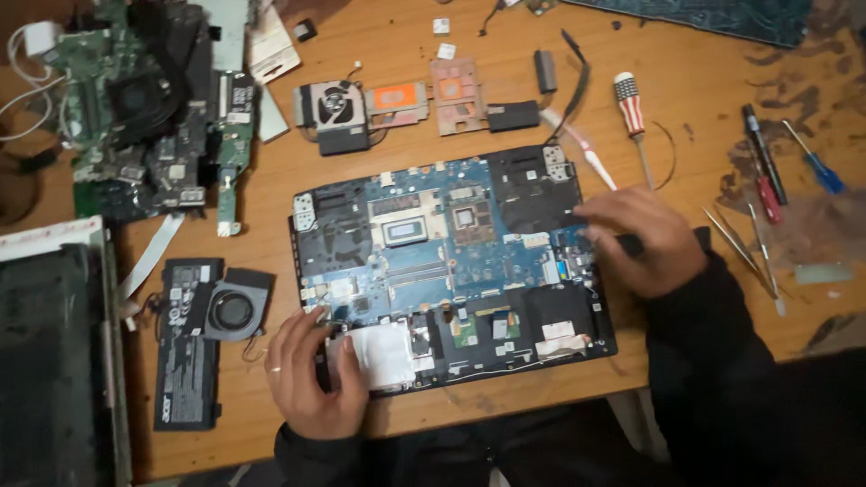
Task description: The person removes a small blue circuit board from a laptop motherboard, then reinserts it and secures it with a screwdriver. The person also uses tweezers to adjust a ribbon cable on the motherboard.
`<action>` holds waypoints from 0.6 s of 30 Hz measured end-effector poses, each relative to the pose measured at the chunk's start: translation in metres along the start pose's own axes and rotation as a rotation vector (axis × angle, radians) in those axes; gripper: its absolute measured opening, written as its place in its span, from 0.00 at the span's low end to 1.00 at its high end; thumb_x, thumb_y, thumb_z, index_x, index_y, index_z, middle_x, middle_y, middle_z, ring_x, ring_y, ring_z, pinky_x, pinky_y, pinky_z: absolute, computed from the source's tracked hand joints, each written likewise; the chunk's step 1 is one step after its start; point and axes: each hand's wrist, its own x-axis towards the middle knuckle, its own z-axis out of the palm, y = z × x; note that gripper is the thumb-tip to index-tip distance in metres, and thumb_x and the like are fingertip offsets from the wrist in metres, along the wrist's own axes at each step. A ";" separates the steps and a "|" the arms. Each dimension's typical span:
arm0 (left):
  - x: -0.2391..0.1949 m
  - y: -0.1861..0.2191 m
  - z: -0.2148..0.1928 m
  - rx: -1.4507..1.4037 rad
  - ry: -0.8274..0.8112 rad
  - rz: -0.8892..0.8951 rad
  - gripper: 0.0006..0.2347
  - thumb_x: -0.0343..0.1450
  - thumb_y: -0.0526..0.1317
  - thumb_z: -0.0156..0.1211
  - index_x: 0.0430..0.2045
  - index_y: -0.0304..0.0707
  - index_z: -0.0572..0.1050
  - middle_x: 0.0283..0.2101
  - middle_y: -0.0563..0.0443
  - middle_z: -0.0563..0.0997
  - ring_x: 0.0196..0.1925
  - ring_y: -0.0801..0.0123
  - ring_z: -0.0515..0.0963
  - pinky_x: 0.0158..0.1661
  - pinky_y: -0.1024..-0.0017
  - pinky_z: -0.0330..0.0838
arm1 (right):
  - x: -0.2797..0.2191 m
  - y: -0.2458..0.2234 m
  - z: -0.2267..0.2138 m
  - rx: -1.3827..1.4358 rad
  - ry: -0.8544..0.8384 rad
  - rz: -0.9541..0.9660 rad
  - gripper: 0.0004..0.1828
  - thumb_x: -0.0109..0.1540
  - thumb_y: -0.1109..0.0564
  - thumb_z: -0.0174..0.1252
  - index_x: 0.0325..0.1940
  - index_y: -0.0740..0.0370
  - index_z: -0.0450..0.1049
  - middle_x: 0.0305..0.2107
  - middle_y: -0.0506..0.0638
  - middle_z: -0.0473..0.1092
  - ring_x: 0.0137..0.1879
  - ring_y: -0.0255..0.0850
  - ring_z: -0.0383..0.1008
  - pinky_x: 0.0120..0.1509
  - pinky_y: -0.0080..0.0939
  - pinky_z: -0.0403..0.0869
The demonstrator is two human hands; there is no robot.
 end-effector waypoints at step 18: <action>0.080 0.066 0.089 -0.221 -0.607 0.501 0.16 0.69 0.41 0.64 0.50 0.34 0.75 0.59 0.43 0.76 0.66 0.52 0.71 0.66 0.46 0.55 | -0.009 -0.007 0.033 -0.038 0.021 0.003 0.05 0.57 0.62 0.66 0.36 0.61 0.77 0.36 0.53 0.74 0.45 0.52 0.73 0.50 0.47 0.71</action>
